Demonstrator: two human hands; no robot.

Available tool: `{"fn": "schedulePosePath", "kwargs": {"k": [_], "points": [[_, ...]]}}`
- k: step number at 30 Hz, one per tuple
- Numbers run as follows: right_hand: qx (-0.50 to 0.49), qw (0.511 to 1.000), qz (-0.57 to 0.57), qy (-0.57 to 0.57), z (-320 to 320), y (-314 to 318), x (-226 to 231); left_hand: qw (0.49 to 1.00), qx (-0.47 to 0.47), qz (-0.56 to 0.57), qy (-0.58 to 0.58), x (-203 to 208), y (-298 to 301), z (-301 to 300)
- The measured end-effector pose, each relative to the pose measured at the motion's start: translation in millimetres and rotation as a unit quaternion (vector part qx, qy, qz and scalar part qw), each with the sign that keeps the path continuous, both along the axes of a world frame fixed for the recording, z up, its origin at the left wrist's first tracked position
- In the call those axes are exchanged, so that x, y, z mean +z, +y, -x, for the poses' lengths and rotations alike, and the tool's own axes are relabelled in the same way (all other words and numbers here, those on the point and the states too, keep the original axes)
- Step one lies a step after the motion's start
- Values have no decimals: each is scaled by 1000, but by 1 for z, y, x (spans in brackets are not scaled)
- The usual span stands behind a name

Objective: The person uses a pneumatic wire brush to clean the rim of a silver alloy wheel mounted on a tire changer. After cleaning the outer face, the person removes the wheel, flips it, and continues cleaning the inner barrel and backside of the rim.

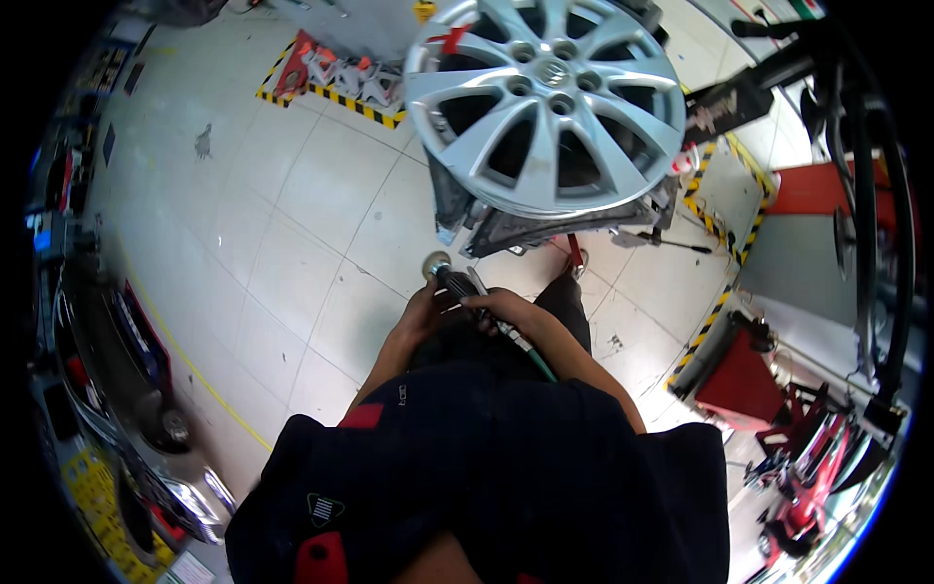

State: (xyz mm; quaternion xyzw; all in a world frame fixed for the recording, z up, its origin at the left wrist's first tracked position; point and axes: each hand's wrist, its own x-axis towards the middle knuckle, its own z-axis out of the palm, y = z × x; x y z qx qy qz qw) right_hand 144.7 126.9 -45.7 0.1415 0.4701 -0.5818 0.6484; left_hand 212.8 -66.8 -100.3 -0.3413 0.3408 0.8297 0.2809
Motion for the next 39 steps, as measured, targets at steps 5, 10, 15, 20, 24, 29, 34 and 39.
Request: {"fn": "schedulePosePath", "kwargs": {"k": [5,10,15,20,24,29,34,39], "points": [[-144,979,-70,-126,-10,-20,25,969,176,158,-68,-58,-109,-109],[-122,976,3,-180,-20,4,27,878,343,183,-277,-188,-144,-296],[-111,990,-21,-90,-49,49,53,841,289,161,-428,-209,-109,-388],[-64,993,-97,-7,-68,81,86,885,334,123,-301,-191,-109,-320],[-63,989,-134,8,-79,82,91,909,368,115,-160,-138,-129,-230],[-56,989,-134,19,-71,42,63,930,317,144,-114,-119,-151,-193],[-66,991,-117,27,-48,-17,38,921,320,155,-157,-158,-172,-236],[-77,990,-108,51,-37,-69,16,868,392,148,-266,-181,-185,-270]]}}
